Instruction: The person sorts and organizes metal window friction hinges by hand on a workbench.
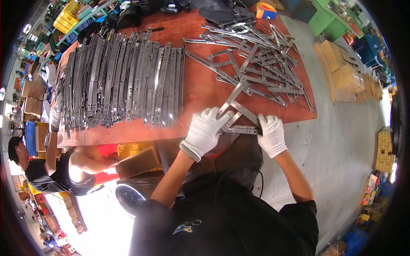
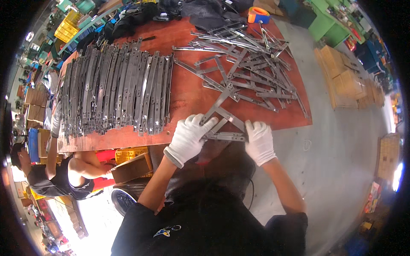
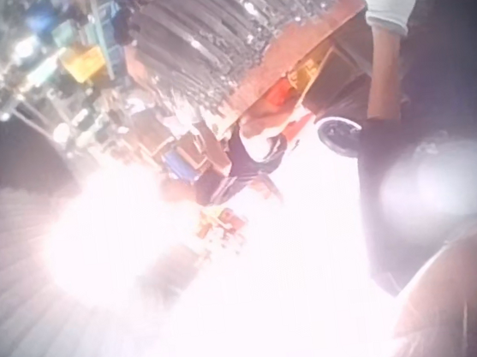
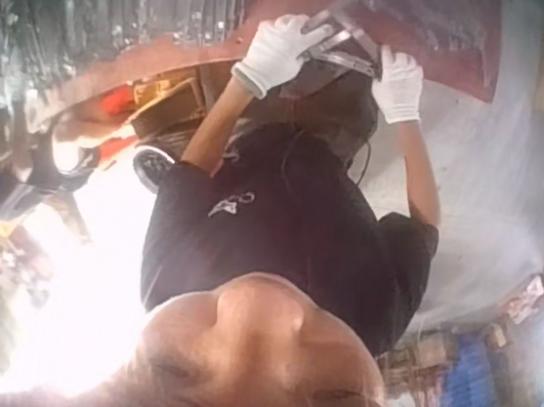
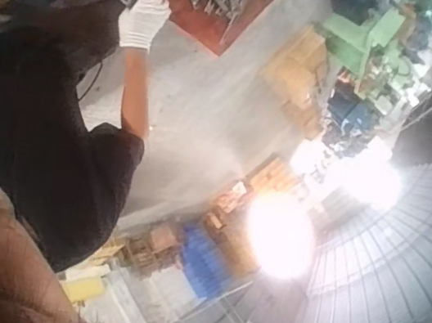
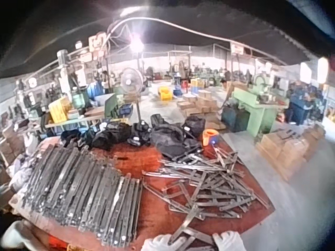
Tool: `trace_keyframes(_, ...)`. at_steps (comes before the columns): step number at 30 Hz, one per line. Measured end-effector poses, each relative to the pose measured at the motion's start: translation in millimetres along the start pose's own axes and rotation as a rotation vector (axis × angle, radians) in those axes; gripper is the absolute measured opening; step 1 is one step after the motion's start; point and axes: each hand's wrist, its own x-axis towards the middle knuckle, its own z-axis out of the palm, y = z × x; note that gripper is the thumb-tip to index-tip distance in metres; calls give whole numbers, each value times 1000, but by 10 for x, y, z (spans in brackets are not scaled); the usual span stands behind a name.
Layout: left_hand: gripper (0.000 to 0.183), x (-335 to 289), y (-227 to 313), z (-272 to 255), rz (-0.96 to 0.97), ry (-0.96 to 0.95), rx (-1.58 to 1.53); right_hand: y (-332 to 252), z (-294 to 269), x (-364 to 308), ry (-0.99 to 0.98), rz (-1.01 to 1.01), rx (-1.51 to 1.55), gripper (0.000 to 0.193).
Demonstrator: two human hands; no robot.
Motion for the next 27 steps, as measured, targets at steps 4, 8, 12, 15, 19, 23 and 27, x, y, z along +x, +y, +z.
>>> trace_keyframes(4,72,80,85,-85,-46,-54,1,-132,-16,62,22,74,-78,52)
trace_keyframes(8,69,159,245,32,-205,-102,134,-223,-72,88,-79,119,-40,43)
trace_keyframes(12,69,120,290,74,-227,-89,103,-184,-213,31,-142,127,-55,37)
trace_keyframes(15,67,144,428,-496,-172,-53,84,-208,-754,76,-258,155,129,34)
trace_keyframes(19,55,373,431,-1369,282,380,71,-306,-1412,172,-260,79,468,13)
trace_keyframes(23,54,398,226,-1721,288,876,-20,-276,-1490,349,-365,121,758,12)
trace_keyframes(27,75,433,109,-1005,-521,694,-1067,-431,-1368,438,-777,497,1047,19)
